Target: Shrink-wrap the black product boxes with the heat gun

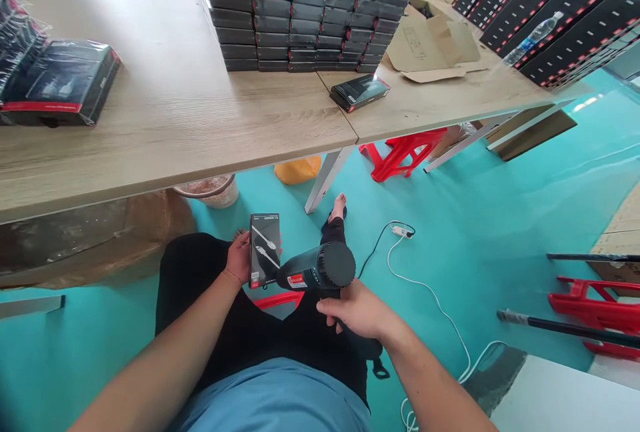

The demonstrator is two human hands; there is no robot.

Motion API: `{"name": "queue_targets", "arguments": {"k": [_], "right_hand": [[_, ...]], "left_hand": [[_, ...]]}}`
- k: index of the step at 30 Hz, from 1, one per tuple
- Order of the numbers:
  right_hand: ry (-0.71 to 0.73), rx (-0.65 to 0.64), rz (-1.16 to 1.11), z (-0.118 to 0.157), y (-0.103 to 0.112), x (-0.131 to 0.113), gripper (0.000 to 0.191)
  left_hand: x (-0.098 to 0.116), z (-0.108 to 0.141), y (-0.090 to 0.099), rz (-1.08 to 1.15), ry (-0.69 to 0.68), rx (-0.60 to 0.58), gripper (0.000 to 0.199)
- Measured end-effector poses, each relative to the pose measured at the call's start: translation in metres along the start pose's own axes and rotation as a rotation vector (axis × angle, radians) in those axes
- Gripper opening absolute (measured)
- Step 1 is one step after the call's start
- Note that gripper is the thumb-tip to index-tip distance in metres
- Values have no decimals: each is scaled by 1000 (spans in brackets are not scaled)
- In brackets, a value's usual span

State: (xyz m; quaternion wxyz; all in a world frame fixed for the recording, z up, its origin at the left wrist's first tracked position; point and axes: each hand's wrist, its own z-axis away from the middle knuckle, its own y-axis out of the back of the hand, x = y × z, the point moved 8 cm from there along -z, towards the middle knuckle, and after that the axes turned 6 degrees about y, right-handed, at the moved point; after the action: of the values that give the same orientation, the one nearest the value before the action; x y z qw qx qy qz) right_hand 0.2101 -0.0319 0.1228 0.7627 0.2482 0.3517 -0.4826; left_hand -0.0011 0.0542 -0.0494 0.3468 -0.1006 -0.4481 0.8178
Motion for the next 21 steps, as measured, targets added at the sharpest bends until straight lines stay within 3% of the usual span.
{"name": "queue_targets", "arguments": {"k": [3, 9, 15, 18, 21], "right_hand": [[6, 19, -23, 6, -2, -2, 24], [5, -87, -121, 12, -35, 7, 31], [22, 288, -118, -11, 16, 14, 25], [47, 327, -318, -22, 23, 6, 30], [137, 295, -405, -29, 9, -17, 34]], "left_hand": [[1, 3, 0, 20, -7, 1, 49], [8, 2, 3, 23, -59, 25, 53], [6, 4, 0, 0, -57, -16, 54], [-2, -1, 3, -57, 6, -6, 48], [-7, -6, 13, -105, 34, 74, 37]]}}
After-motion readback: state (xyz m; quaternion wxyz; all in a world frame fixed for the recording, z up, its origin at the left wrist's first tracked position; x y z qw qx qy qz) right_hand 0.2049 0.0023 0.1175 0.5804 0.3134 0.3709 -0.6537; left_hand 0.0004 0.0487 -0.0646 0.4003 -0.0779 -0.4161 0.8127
